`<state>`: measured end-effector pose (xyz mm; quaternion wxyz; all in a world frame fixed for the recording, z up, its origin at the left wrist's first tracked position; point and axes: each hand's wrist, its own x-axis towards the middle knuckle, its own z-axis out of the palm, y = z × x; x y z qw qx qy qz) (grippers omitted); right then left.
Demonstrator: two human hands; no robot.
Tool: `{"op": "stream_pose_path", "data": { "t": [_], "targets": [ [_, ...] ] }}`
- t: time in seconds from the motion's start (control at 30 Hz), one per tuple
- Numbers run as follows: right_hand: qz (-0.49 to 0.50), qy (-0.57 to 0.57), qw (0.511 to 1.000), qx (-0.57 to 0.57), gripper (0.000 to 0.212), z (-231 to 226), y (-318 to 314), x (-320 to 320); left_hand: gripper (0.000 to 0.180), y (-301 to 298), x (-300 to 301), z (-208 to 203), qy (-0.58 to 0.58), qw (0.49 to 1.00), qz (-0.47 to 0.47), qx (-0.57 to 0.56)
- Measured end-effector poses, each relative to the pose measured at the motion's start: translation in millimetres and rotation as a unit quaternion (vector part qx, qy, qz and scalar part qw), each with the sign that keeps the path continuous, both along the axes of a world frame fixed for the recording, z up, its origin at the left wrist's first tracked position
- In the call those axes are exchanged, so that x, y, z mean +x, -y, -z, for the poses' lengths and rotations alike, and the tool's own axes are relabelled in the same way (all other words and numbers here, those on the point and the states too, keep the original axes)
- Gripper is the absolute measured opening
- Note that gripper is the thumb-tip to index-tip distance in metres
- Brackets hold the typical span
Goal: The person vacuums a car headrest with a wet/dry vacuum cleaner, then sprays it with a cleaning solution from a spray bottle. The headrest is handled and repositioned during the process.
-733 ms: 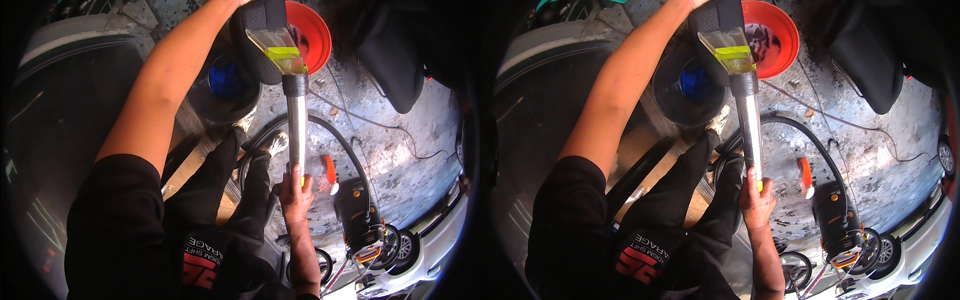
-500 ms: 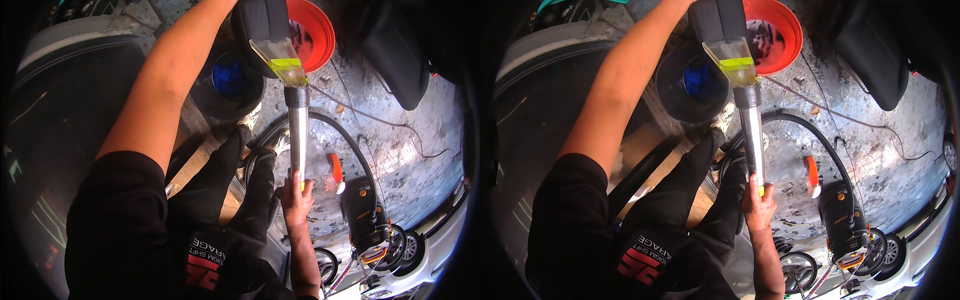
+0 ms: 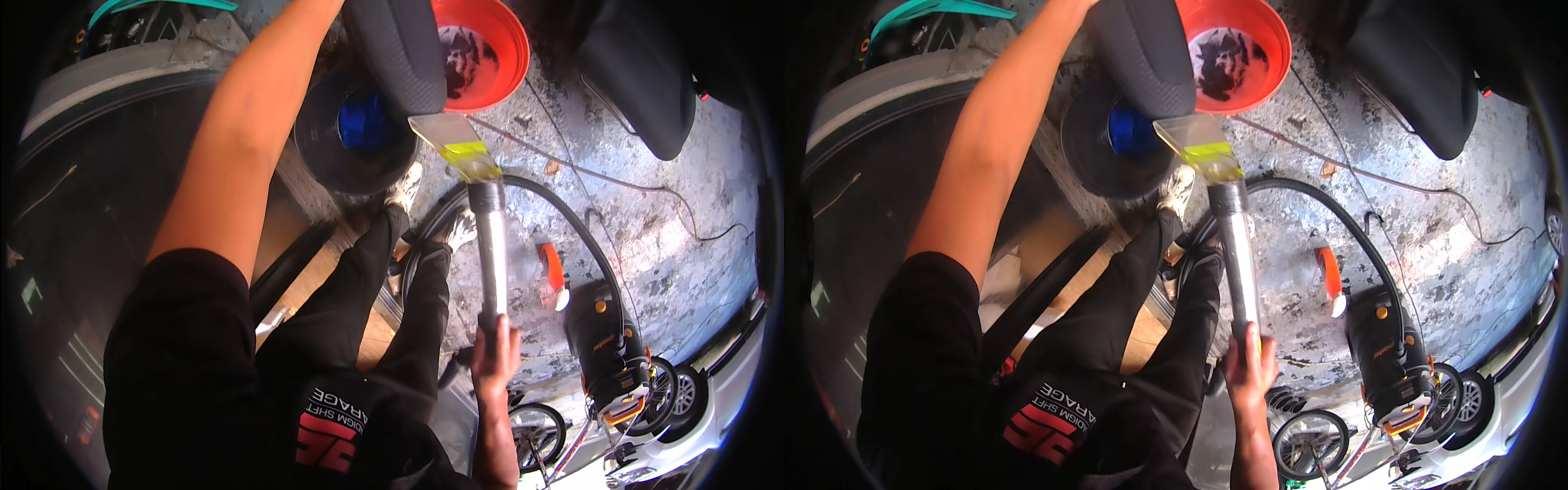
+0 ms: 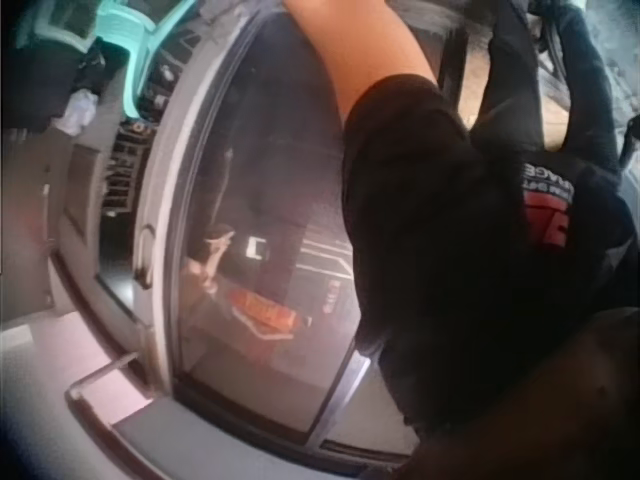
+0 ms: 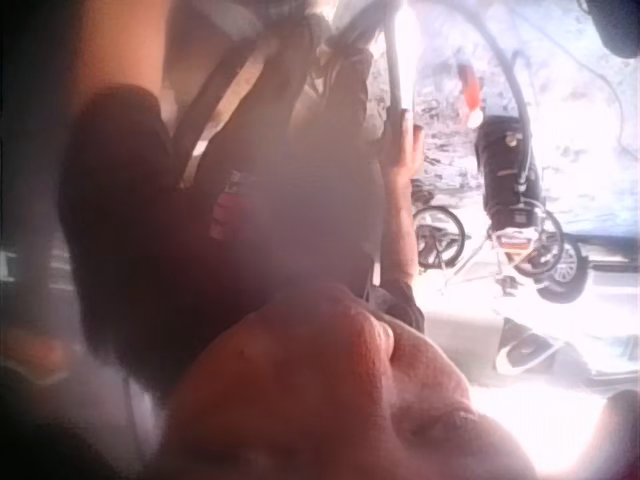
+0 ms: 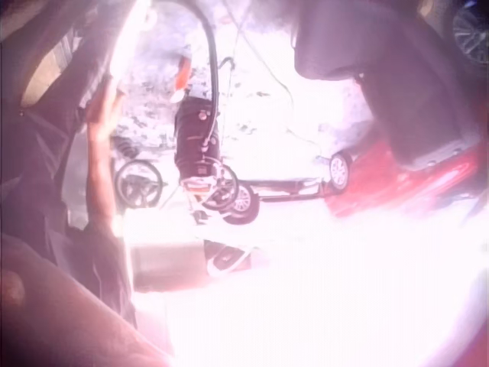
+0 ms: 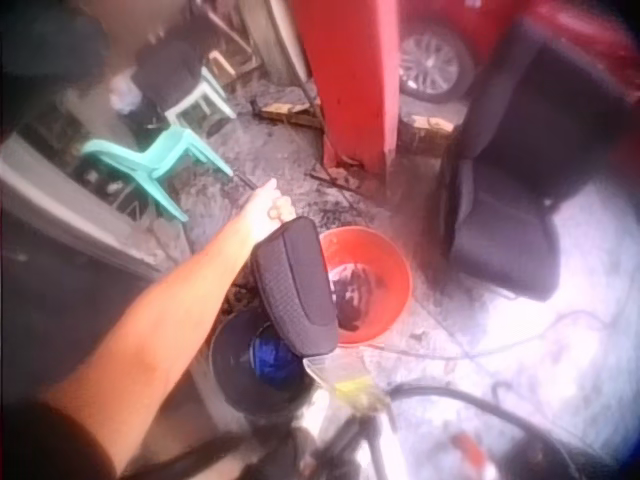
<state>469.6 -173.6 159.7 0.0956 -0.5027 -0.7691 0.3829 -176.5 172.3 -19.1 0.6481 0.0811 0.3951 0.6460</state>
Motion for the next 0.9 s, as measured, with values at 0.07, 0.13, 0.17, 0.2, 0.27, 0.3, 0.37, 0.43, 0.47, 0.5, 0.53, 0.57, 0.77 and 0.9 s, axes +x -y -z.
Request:
{"op": "stream_pose_path", "data": {
  "t": [0.07, 0.13, 0.17, 0.2, 0.27, 0.3, 0.37, 0.43, 0.47, 0.5, 0.53, 0.57, 0.77, 0.9],
  "targets": [
    [0.018, -0.006, 0.999, 0.050, 0.064, -25, -21, -12, 0.056, 9, 1, -4, -0.003, 1.000, -0.008, 0.008],
    [0.036, -0.035, 0.997, 0.055, 0.063, -40, -43, -22, 0.056, 19, 11, -14, 0.003, 1.000, -0.011, 0.009],
    [0.026, -0.026, 0.996, 0.081, 0.064, -42, -61, -34, 0.056, 21, 12, -16, -0.001, 1.000, -0.001, 0.021],
    [0.013, -0.021, 0.994, 0.104, 0.064, -39, -82, -48, 0.056, 27, 10, -20, -0.008, 0.999, 0.005, 0.030],
    [0.003, -0.045, 0.990, 0.135, 0.063, -21, -116, -73, 0.055, 27, 8, -23, 0.023, 0.998, 0.033, 0.047],
    [0.007, -0.083, 0.991, 0.104, 0.065, -8, -134, -89, 0.055, 35, 0, -27, 0.029, 0.998, 0.043, 0.048],
    [0.015, -0.129, 0.991, 0.034, 0.069, 10, -156, -118, 0.055, 41, -4, -31, 0.013, 0.999, 0.023, 0.044],
    [0.012, -0.128, 0.990, -0.060, 0.078, 20, -154, -123, 0.055, 48, -16, -24, 0.023, 0.998, -0.001, 0.053],
    [-0.011, -0.156, 0.986, -0.053, 0.079, 27, -145, -118, 0.055, 52, -20, -20, 0.030, 0.998, -0.004, 0.049],
    [-0.024, -0.136, 0.990, -0.035, 0.080, 33, -134, -110, 0.055, 55, -19, -18, 0.039, 0.998, -0.005, 0.045],
    [-0.039, -0.120, 0.992, -0.018, 0.081, 35, -122, -101, 0.055, 60, -21, -18, 0.044, 0.998, -0.008, 0.040],
    [-0.042, -0.116, 0.992, -0.022, 0.083, 35, -111, -96, 0.055, 62, -27, -15, 0.044, 0.998, 0.003, 0.054],
    [-0.031, -0.094, 0.991, -0.087, 0.084, 43, -61, -56, 0.056, 76, -41, -8, 0.083, 0.992, 0.019, 0.091],
    [-0.053, -0.060, 0.989, -0.126, 0.082, 44, -45, -41, 0.057, 86, -51, -9, 0.066, 0.995, 0.038, 0.071]
  ]
}}
